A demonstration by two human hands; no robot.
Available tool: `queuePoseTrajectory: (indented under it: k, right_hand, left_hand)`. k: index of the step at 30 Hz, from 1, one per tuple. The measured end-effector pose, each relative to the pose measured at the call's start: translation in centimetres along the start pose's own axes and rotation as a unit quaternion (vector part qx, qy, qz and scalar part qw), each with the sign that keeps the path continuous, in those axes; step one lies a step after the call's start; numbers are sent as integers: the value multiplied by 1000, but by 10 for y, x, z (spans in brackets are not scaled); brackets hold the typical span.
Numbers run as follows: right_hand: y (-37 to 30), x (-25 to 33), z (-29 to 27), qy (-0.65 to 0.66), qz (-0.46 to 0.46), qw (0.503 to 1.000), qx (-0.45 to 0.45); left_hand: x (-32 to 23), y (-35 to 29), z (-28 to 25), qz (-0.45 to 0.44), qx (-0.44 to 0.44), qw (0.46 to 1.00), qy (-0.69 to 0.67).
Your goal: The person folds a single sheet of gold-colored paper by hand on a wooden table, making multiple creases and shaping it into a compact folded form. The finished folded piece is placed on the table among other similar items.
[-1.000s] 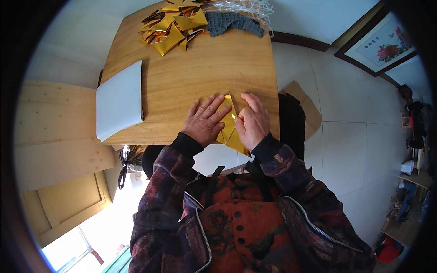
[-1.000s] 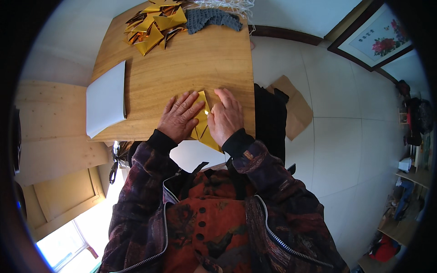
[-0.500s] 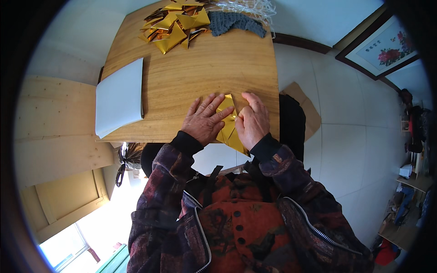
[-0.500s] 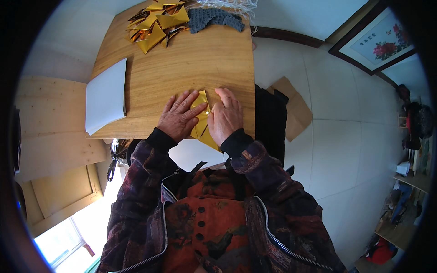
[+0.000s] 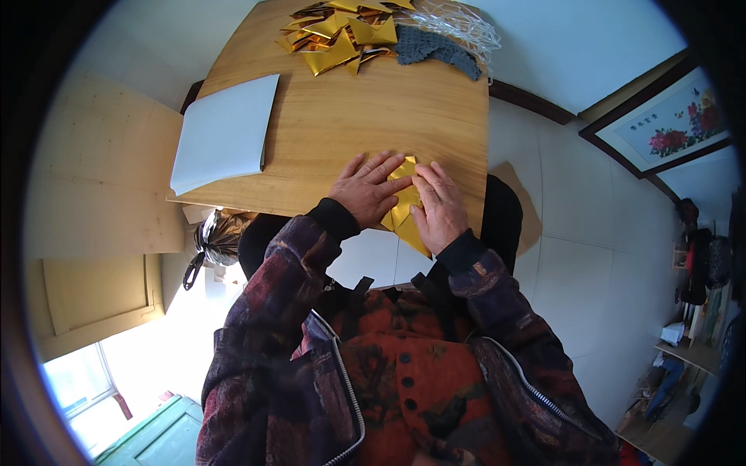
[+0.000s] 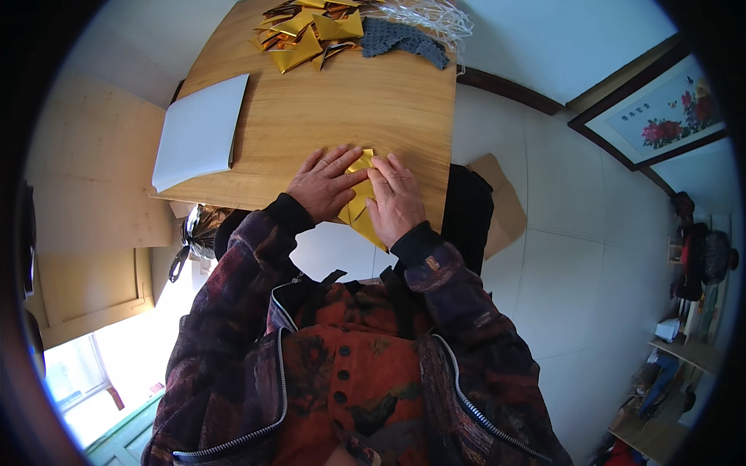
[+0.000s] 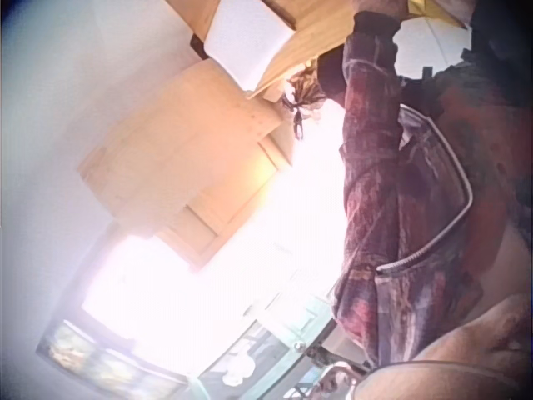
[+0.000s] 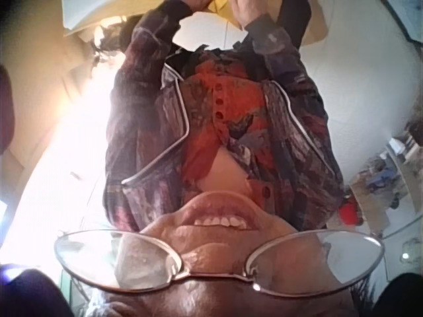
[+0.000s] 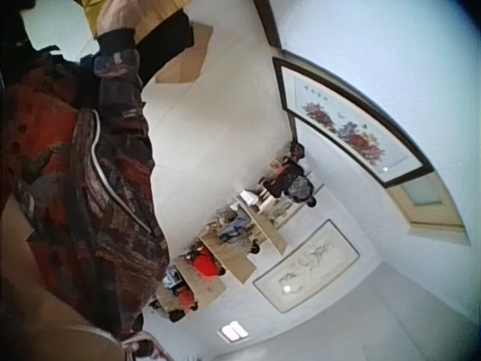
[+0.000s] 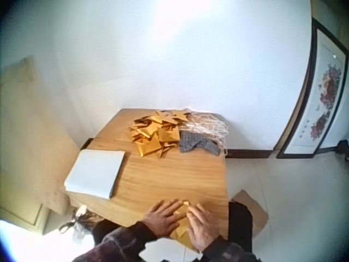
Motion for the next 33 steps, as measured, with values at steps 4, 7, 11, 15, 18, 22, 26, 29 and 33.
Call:
queuePoseTrajectory:
  k: [4, 7, 11, 15, 18, 22, 26, 29, 33]
  right_hand:
    - [-3, -3, 9, -56, -18, 995, 86]
    - [-7, -6, 12, -71, -23, 990, 122]
    - [-9, -5, 10, -71, -34, 988, 132]
    - [-7, -5, 9, -66, -31, 986, 149]
    - [-5, -6, 9, -51, -16, 985, 165]
    - [-11, 5, 6, -62, -43, 982, 175]
    - [-25, 8, 1, -69, -30, 977, 199]
    - [-30, 10, -1, -67, -33, 976, 203]
    - [-31, 12, -4, -63, -39, 977, 199]
  left_hand:
    - [0, -1, 2, -8, 18, 1000, -16]
    - [-1, -1, 0, -6, 40, 999, -34]
    - [-1, -2, -3, -7, 69, 996, -51]
    - [-1, -1, -6, -5, 90, 994, -64]
    - [-2, -1, -8, -1, 101, 993, -67]
    - [-2, 0, -8, -3, 110, 992, -62]
    - [-2, 0, -9, -5, 103, 992, -79]
    - [-3, 0, -9, -4, 106, 992, -74]
    - [-3, 0, -11, -1, 114, 991, -75]
Point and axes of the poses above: each hand's wrist, its own y-axis towards the middle knuckle, its own z-axis out of the palm, x = y × z, the point moved 9 cm from there along y, towards the middle knuckle, and after that the axes turned 6 degrees about -z, right-handed, at the moved point
